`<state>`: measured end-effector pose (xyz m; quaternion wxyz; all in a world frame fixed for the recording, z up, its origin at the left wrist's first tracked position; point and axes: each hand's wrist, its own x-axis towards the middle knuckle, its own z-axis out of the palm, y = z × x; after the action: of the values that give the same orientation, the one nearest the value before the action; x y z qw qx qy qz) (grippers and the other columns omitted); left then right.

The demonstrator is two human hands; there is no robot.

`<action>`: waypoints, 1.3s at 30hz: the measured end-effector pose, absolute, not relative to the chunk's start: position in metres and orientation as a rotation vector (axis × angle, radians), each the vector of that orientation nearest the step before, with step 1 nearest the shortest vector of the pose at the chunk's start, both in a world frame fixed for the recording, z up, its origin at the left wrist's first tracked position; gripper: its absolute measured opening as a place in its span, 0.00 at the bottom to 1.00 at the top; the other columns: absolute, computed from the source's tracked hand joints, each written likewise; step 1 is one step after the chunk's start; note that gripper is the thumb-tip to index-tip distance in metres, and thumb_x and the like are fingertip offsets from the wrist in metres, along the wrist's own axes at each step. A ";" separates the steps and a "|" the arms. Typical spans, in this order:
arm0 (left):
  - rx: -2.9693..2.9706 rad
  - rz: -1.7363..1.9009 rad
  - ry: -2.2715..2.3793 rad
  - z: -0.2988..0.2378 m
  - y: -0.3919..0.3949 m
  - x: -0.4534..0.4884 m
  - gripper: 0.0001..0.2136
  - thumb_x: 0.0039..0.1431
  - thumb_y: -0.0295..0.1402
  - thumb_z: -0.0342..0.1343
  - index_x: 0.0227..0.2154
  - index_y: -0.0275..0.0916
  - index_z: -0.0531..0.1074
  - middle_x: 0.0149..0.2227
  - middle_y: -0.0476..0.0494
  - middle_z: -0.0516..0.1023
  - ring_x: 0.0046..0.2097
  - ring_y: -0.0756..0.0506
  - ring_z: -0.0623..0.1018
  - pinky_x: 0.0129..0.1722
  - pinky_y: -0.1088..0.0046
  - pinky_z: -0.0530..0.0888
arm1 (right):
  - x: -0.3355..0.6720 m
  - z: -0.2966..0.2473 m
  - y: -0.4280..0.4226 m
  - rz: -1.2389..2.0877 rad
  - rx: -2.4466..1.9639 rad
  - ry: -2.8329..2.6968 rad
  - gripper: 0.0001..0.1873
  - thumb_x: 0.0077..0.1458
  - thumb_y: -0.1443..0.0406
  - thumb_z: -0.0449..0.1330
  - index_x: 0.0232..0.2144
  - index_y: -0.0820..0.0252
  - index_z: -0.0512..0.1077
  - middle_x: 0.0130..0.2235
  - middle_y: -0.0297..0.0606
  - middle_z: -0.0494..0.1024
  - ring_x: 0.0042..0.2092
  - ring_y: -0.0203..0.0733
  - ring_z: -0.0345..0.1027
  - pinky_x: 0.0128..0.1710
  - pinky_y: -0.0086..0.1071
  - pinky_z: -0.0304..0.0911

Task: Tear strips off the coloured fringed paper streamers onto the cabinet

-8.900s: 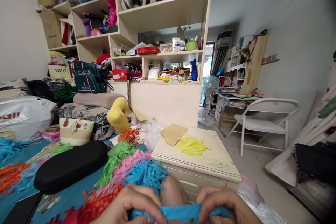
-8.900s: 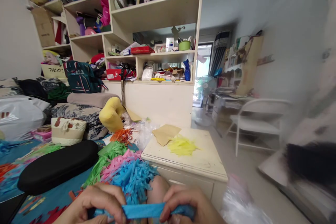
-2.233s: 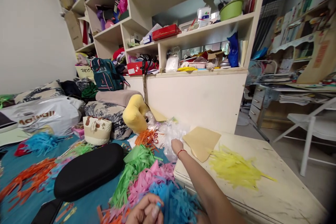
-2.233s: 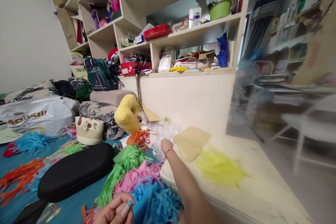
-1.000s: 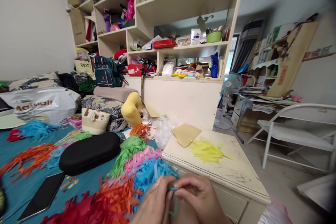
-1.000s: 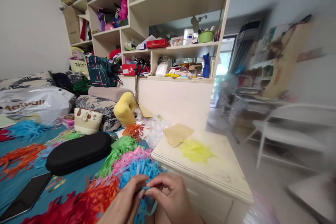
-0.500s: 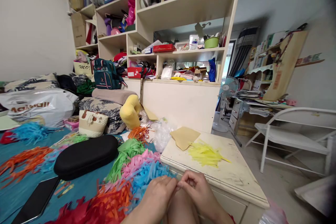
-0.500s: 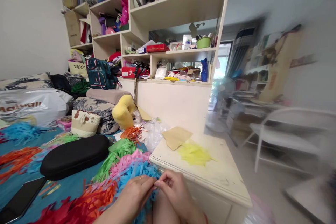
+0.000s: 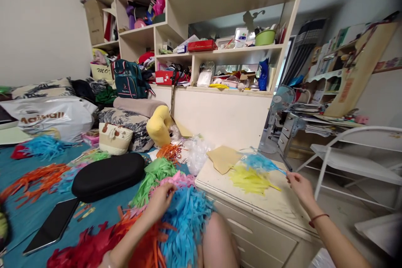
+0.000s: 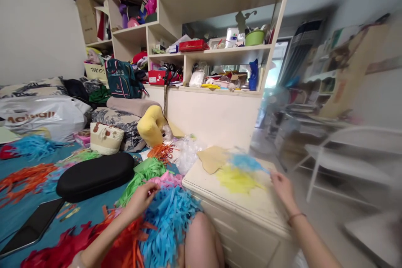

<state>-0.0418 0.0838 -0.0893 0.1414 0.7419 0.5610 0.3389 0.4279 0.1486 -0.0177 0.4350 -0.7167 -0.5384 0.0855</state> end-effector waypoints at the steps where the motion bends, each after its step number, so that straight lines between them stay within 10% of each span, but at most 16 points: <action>1: 2.155 0.934 1.618 -0.094 0.084 -0.050 0.12 0.53 0.20 0.47 0.35 0.34 0.74 0.37 0.37 0.79 0.40 0.41 0.77 0.43 0.66 0.70 | 0.438 -0.023 0.154 0.186 -1.840 -1.307 0.14 0.61 0.58 0.55 0.31 0.64 0.71 0.30 0.33 0.75 0.30 0.36 0.69 0.34 0.34 0.66; 10: 2.336 0.591 1.642 -0.110 0.074 -0.058 0.09 0.53 0.25 0.53 0.34 0.38 0.76 0.38 0.39 0.79 0.44 0.39 0.75 0.44 0.68 0.67 | 0.384 -0.066 0.163 -0.113 -1.675 -1.367 0.12 0.57 0.64 0.58 0.42 0.64 0.70 0.50 0.45 0.70 0.56 0.52 0.59 0.56 0.53 0.51; 19: 2.485 0.425 1.618 -0.099 0.075 -0.055 0.12 0.59 0.27 0.48 0.29 0.38 0.77 0.34 0.40 0.78 0.41 0.41 0.74 0.41 0.70 0.65 | 0.191 -0.097 0.103 0.242 -1.037 -1.961 0.08 0.55 0.68 0.55 0.35 0.57 0.75 0.41 0.40 0.76 0.45 0.44 0.69 0.48 0.35 0.64; 39: 2.688 0.397 1.451 -0.111 0.086 -0.059 0.09 0.52 0.39 0.58 0.28 0.38 0.76 0.32 0.39 0.78 0.37 0.38 0.75 0.37 0.67 0.68 | 0.134 -0.114 0.081 0.431 -1.034 -2.082 0.09 0.53 0.74 0.59 0.35 0.60 0.76 0.41 0.41 0.75 0.46 0.45 0.67 0.49 0.36 0.61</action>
<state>-0.0592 0.0858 -0.1110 0.0305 0.8722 0.4708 0.1288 0.1342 0.0811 -0.1142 0.3791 -0.4048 -0.8148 0.1687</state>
